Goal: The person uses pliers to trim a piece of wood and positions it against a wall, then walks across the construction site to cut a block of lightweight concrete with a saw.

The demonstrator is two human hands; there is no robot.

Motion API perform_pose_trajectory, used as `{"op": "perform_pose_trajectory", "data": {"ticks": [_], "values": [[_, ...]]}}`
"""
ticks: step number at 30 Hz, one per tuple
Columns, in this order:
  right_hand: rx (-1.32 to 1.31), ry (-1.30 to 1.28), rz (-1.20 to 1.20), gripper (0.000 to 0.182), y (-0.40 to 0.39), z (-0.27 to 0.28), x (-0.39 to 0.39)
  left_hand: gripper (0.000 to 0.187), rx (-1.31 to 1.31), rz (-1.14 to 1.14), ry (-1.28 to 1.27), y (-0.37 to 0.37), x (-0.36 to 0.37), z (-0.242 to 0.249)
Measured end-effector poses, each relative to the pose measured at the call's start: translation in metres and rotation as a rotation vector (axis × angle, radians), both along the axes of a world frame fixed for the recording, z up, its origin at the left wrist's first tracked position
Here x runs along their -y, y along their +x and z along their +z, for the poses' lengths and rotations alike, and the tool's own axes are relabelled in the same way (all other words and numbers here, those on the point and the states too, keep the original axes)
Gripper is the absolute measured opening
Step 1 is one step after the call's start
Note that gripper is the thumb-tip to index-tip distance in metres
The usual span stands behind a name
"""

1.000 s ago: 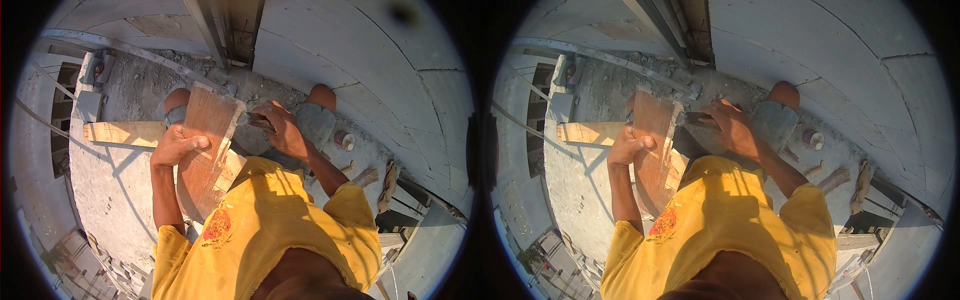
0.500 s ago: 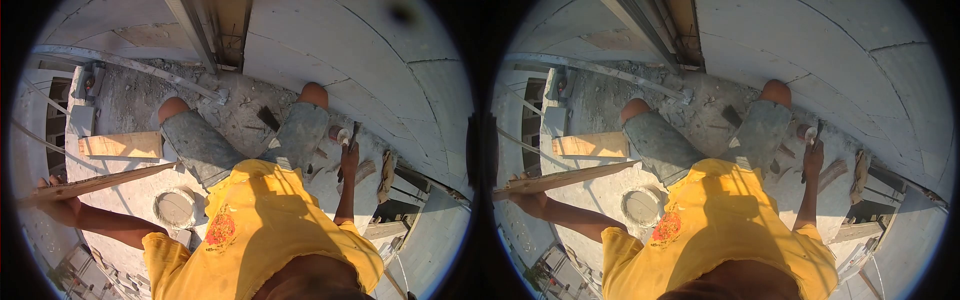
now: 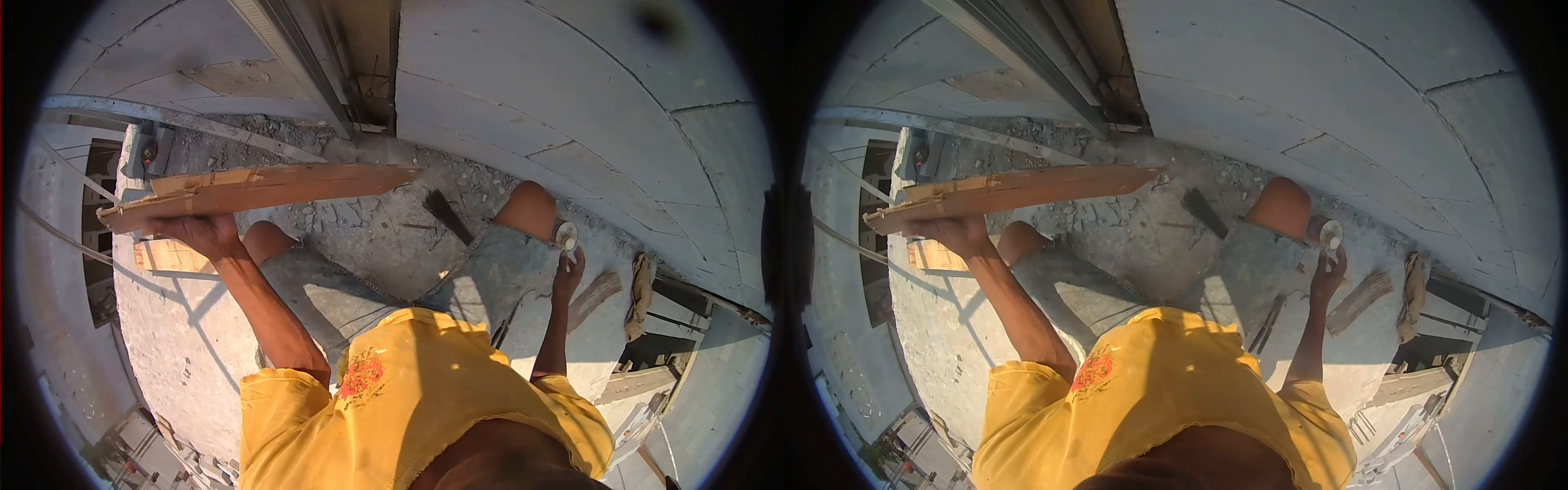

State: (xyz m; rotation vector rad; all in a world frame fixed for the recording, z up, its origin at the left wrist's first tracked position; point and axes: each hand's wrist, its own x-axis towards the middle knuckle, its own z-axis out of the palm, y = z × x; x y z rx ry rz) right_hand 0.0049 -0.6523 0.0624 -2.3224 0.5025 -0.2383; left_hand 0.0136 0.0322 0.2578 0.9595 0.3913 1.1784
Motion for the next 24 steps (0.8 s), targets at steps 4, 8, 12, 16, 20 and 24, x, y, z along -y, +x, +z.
{"op": "perform_pose_trajectory", "data": {"ticks": [4, 8, 12, 16, 20, 24], "values": [[0.072, -0.005, 0.431, 0.061, 0.136, 0.178, -0.099, 0.044, 0.636, -0.877, -0.132, 0.018, 0.013, -0.121], [-0.306, -0.222, 1.208, 0.096, 0.16, 0.227, -0.215, 0.023, 0.723, -0.643, -0.373, 0.057, 0.09, -0.17], [-0.629, -0.19, 1.523, 0.11, 0.16, 0.18, -0.278, 0.045, 0.46, -0.385, -0.465, 0.08, 0.125, -0.219], [-0.773, -0.239, 1.529, 0.09, 0.163, 0.149, -0.281, 0.089, -0.163, 0.052, -0.724, 0.087, 0.157, -0.201], [-0.665, -0.447, 1.438, 0.048, 0.179, 0.085, -0.233, 0.076, -0.233, -0.117, -0.919, 0.098, 0.193, -0.278], [-0.493, -0.546, 1.255, 0.039, 0.209, 0.014, -0.148, 0.059, -0.717, -0.527, -0.694, 0.087, 0.213, -0.305]]}}
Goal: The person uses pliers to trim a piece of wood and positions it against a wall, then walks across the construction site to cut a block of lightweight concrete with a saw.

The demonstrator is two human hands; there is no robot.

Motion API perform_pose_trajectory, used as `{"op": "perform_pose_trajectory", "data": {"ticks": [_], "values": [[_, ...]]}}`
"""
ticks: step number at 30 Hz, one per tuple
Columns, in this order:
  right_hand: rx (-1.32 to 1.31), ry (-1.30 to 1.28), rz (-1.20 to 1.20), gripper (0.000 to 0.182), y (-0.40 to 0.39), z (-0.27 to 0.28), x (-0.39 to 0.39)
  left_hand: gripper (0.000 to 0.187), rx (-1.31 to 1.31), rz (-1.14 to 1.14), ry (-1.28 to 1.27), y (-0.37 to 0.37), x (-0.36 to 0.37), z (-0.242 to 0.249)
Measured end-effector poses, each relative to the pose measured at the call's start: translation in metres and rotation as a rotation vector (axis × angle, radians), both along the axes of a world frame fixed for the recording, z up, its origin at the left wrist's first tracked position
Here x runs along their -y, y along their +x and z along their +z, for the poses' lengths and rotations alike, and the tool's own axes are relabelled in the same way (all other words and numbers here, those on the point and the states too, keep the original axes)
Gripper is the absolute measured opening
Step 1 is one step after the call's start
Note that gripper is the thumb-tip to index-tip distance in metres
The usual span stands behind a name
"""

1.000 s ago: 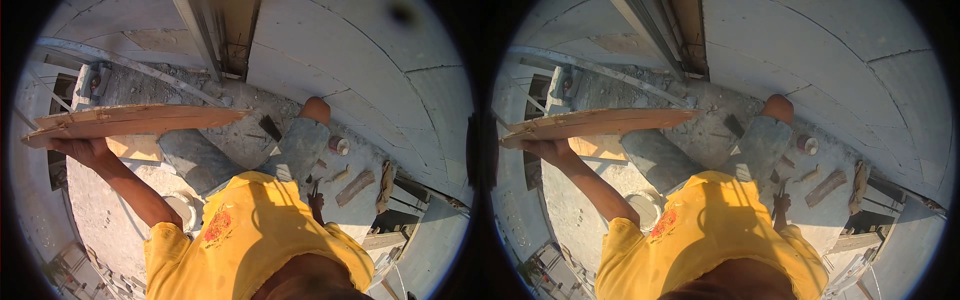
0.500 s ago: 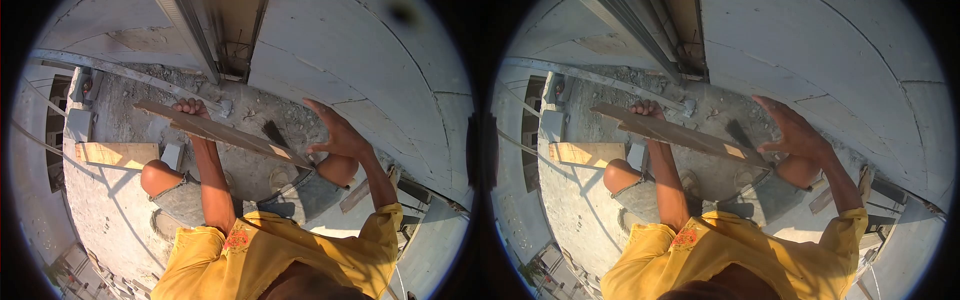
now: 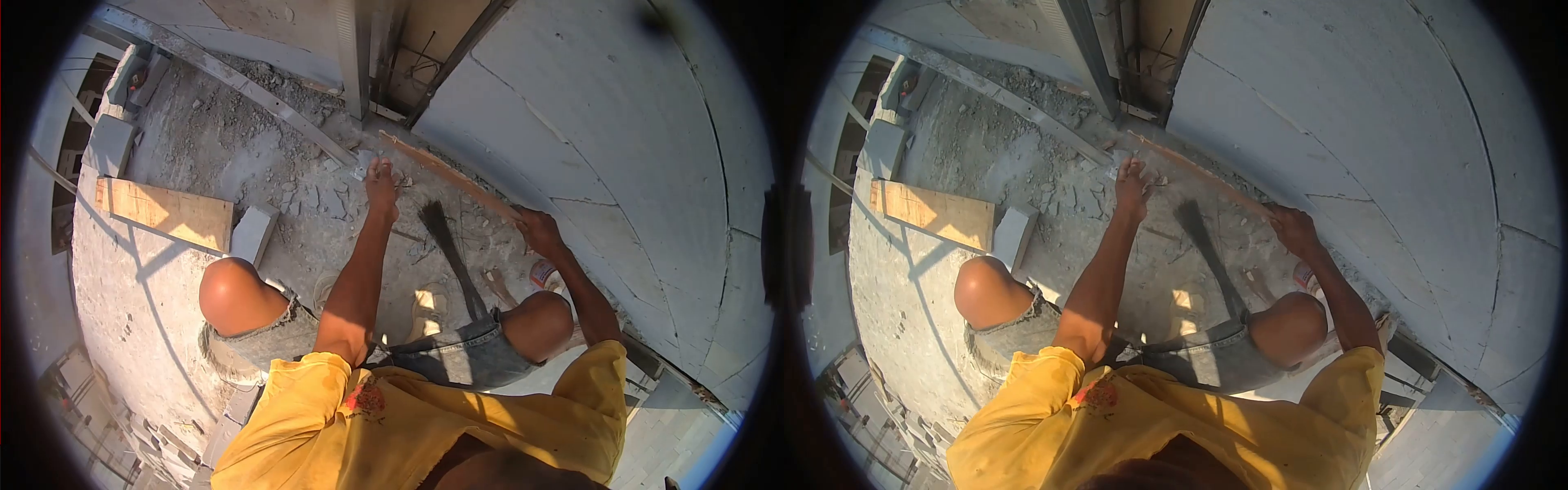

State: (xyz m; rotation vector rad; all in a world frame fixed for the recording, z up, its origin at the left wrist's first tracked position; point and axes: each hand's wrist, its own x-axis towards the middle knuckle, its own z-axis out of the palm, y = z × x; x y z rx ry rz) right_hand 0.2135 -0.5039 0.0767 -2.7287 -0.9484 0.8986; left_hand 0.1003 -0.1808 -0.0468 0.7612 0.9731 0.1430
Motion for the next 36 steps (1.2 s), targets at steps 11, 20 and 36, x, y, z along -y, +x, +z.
{"op": "perform_pose_trajectory", "data": {"ticks": [11, 20, 36], "values": [[0.18, -0.044, -0.061, 0.035, 0.018, -0.077, -0.019, 0.066, 0.08, -0.429, -0.074, 0.036, -0.01, 0.031], [0.134, 0.029, -0.099, 0.026, 0.017, -0.114, -0.048, 0.08, 0.075, -0.458, -0.044, 0.049, -0.021, 0.026], [0.115, 0.069, -0.04, 0.031, 0.035, -0.112, -0.102, 0.085, 0.135, -0.281, -0.074, 0.057, -0.028, 0.034]]}}
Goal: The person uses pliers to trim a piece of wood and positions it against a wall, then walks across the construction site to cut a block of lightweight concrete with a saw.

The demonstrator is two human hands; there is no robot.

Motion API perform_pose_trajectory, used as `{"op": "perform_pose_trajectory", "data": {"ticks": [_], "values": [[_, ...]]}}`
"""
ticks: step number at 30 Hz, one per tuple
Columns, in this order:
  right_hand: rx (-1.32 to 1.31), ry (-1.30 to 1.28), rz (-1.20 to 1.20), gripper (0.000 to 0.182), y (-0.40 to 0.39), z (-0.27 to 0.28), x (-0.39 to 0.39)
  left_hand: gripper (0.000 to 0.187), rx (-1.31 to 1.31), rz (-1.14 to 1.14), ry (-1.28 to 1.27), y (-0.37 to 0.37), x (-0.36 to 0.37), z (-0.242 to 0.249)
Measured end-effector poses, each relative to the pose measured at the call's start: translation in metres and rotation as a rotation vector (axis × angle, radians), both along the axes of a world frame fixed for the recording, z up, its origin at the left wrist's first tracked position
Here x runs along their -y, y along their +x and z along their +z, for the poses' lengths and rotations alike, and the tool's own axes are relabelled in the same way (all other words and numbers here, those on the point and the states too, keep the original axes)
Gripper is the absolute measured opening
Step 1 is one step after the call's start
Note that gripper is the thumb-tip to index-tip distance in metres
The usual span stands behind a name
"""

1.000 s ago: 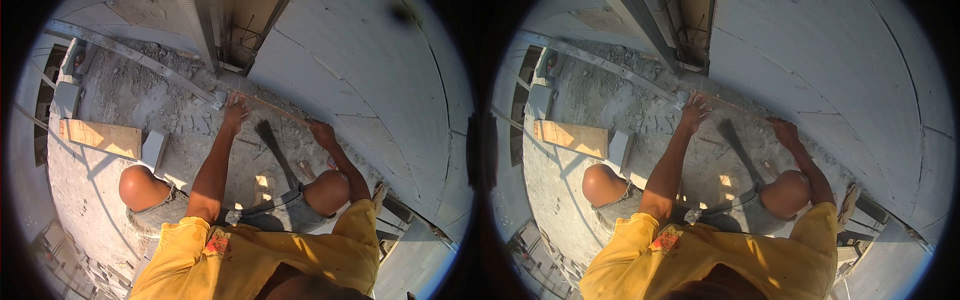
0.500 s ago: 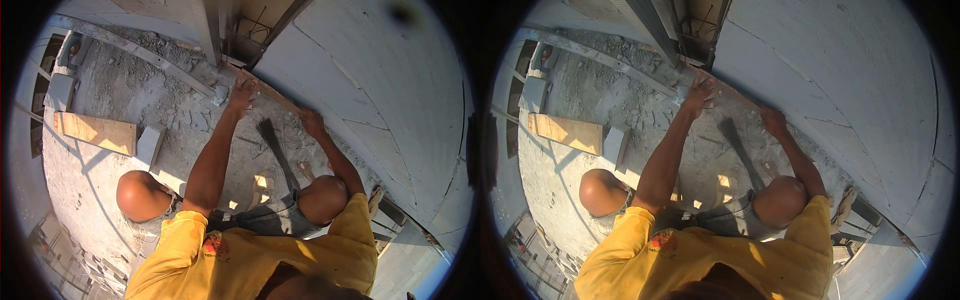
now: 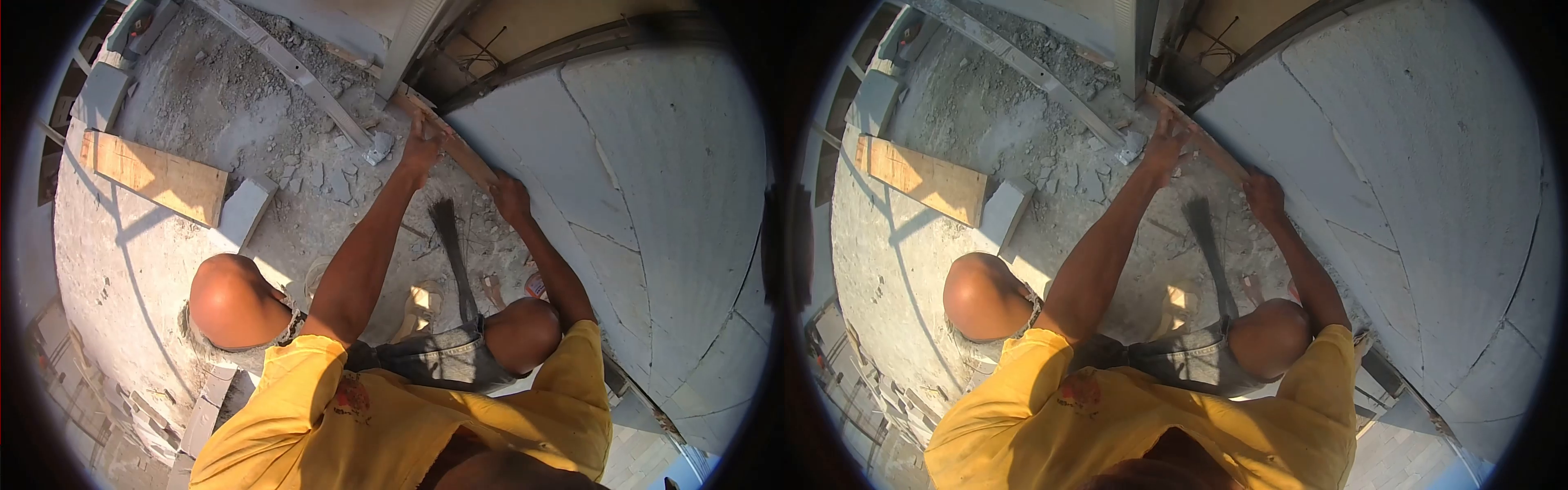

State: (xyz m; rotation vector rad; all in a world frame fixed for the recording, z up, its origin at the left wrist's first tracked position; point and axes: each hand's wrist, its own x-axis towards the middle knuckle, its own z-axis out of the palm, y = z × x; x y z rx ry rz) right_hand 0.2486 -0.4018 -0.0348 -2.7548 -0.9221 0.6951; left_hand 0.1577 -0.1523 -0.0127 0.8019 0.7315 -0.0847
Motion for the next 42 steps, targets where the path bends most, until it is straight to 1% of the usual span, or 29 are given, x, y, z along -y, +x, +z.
{"op": "perform_pose_trajectory", "data": {"ticks": [3, 6, 9, 12, 15, 18, 20, 24, 27, 30, 31, 34, 37, 40, 42], "values": [[0.044, -0.021, -0.019, 0.03, -0.015, 0.038, -0.013, 0.087, 0.046, 0.03, -0.093, -0.001, -0.005, -0.005], [0.11, -0.213, -0.004, 0.028, -0.022, 0.039, 0.011, 0.089, 0.08, 0.024, -0.112, -0.007, -0.012, -0.005], [0.234, -0.172, 0.045, 0.025, -0.015, 0.026, 0.022, 0.092, 0.119, 0.069, -0.122, -0.007, -0.006, -0.004], [0.236, -0.163, 0.005, 0.024, -0.013, 0.029, 0.019, 0.093, 0.178, 0.149, -0.185, -0.002, 0.003, -0.009], [0.3, -0.169, 0.011, 0.02, -0.016, 0.029, 0.02, 0.096, 0.099, 0.181, -0.163, 0.003, 0.016, -0.007], [0.264, -0.165, 0.025, 0.019, -0.014, 0.027, 0.022, 0.099, 0.016, 0.095, -0.083, 0.008, 0.022, -0.014], [0.265, -0.165, 0.038, 0.019, -0.014, 0.025, 0.022, 0.1, 0.022, 0.085, -0.094, 0.012, 0.02, -0.023], [0.276, -0.18, 0.069, 0.018, -0.016, 0.025, 0.023, 0.1, 0.018, 0.072, -0.118, 0.012, 0.017, -0.02], [0.34, -0.043, 0.053, 0.022, -0.015, 0.011, 0.033, 0.1, 0.02, 0.142, -0.076, 0.013, 0.031, -0.026], [0.327, -0.054, 0.019, 0.022, -0.017, 0.022, 0.027, 0.095, -0.027, 0.175, -0.03, 0.023, 0.047, -0.016], [0.3, -0.066, 0.01, 0.022, -0.018, 0.028, 0.024, 0.089, 0.016, 0.145, -0.072, 0.024, 0.046, -0.012], [0.268, -0.171, 0.064, 0.021, -0.014, 0.018, 0.031, 0.086, -0.058, 0.137, -0.013, 0.032, 0.047, -0.021], [0.323, -0.037, 0.089, 0.02, -0.016, 0.016, 0.043, 0.085, -0.078, 0.111, -0.02, 0.033, 0.045, -0.026], [0.334, -0.071, 0.035, 0.014, -0.019, 0.02, 0.052, 0.085, -0.114, 0.143, 0.021, 0.032, 0.048, -0.014], [0.318, -0.153, 0.02, 0.013, -0.019, 0.023, 0.054, 0.085, -0.093, 0.168, 0.03, 0.03, 0.051, -0.017]]}}
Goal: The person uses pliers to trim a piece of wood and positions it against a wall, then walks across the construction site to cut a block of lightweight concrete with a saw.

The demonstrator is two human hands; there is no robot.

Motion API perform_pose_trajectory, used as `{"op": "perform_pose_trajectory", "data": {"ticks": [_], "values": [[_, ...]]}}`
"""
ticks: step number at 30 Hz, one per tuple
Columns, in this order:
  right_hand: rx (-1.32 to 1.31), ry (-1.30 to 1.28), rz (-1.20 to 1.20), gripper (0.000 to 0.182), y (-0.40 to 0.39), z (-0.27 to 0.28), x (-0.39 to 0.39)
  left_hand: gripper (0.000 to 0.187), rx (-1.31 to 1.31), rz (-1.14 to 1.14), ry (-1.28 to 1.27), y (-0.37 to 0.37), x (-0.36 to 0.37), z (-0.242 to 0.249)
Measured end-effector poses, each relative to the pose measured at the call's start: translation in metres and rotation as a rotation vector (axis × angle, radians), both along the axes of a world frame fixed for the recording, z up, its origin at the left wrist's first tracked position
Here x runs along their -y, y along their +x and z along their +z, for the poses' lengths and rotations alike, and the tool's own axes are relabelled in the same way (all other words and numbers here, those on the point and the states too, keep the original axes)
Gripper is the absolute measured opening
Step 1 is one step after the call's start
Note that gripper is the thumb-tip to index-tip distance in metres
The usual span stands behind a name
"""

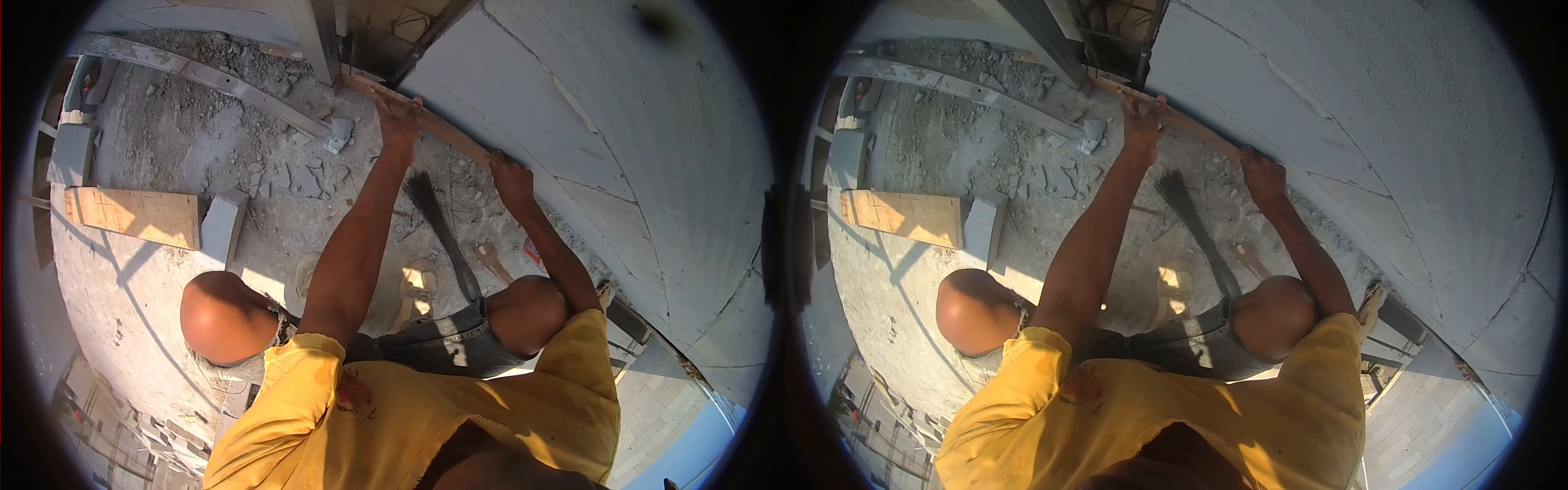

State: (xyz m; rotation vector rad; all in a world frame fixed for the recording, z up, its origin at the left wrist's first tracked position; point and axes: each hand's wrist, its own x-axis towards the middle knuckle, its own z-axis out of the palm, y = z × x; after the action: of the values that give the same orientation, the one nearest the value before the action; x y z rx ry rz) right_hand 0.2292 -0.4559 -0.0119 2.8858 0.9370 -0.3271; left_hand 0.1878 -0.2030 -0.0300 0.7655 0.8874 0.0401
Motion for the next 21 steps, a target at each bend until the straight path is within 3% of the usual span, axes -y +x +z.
{"op": "perform_pose_trajectory", "data": {"ticks": [4, 8, 14, 17, 21], "values": [[0.014, -0.115, -0.012, 0.015, 0.0, 0.006, -0.001, 0.088, -0.04, -0.004, 0.152, 0.004, 0.002, -0.018], [0.021, -0.149, -0.019, 0.017, -0.002, 0.007, 0.009, 0.092, 0.046, 0.031, 0.068, 0.001, 0.003, -0.038], [-0.067, -0.237, -0.059, 0.024, 0.005, 0.004, 0.016, 0.095, -0.023, -0.097, 0.089, -0.006, -0.009, -0.006], [-0.064, -0.229, -0.043, 0.024, 0.009, 0.002, 0.021, 0.092, 0.059, -0.103, 0.066, -0.005, -0.013, -0.035], [-0.058, -0.192, 0.01, 0.022, 0.009, 0.007, 0.023, 0.091, 0.049, -0.068, 0.067, -0.014, -0.025, -0.025]]}}
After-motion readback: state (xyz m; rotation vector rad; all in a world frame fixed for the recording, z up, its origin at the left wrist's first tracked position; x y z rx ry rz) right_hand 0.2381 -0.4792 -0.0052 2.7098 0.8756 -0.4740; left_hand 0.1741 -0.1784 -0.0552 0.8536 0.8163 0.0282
